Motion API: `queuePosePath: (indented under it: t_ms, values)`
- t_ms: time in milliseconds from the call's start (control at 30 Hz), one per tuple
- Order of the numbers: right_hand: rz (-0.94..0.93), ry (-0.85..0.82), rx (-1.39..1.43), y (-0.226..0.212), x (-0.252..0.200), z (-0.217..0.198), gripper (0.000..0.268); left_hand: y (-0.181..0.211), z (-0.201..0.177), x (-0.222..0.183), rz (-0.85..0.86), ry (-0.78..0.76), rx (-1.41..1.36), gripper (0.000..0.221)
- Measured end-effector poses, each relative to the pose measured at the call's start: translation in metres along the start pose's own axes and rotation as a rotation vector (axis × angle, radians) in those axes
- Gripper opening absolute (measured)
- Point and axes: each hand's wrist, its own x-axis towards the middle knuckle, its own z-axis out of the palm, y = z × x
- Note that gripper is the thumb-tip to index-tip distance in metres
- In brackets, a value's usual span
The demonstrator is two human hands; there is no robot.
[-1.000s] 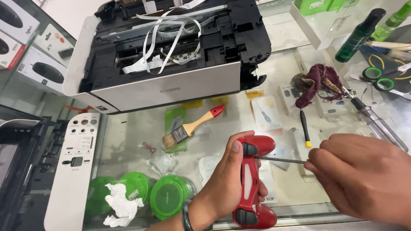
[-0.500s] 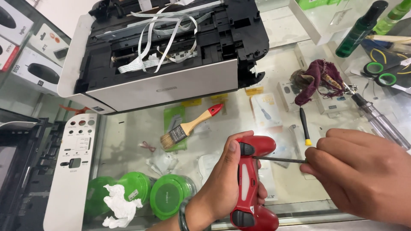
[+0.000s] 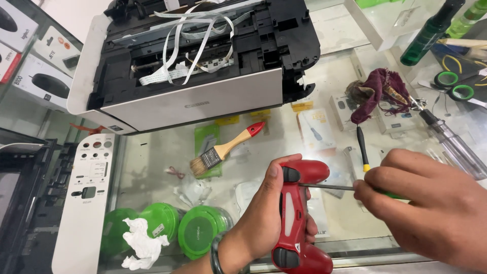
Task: Repairing a red game controller by unscrewing its casing on a glass workbench
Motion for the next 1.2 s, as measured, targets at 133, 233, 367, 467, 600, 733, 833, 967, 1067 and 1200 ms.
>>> queuePosePath:
  t_ms: [133,233,367,467,600,733,833,967,1067,1200]
  values:
    - [0.062,-0.007,0.075,0.006,0.0,0.002,0.015,-0.005,-0.011,0.009,0.009,-0.047,-0.187,0.075]
    - [0.379,0.025,0.119,0.025,-0.006,0.001,0.014,-0.008,-0.017,0.009,0.11,-0.259,-0.303,0.073]
    - [0.577,0.19,0.044,0.06,-0.027,0.02,0.015,-0.006,-0.026,0.0,0.307,-0.505,-0.528,0.079]
    - [0.631,0.244,0.093,0.051,-0.022,0.03,0.018,0.002,-0.029,-0.008,0.459,-0.563,-0.521,0.087]
    - [0.753,0.314,0.159,0.019,-0.032,0.035,0.022,0.006,-0.037,-0.011,0.609,-0.567,-0.417,0.096]
    - [0.71,0.148,0.181,0.05,-0.109,0.055,0.024,0.006,-0.038,-0.015,0.665,-0.546,-0.324,0.097]
    - [0.242,0.243,0.339,0.057,-0.143,0.072,0.064,0.006,-0.037,-0.016,0.656,-0.539,-0.346,0.097]
    - [0.159,0.143,0.326,0.031,-0.11,0.057,0.035,0.006,-0.034,-0.017,0.67,-0.51,-0.37,0.096]
    - [0.038,0.13,0.356,0.018,-0.089,0.046,0.039,0.004,-0.032,-0.016,0.693,-0.472,-0.388,0.097]
    - [0.105,0.037,0.212,-0.011,-0.065,0.043,0.046,0.003,-0.029,-0.014,0.821,-0.37,-0.312,0.091]
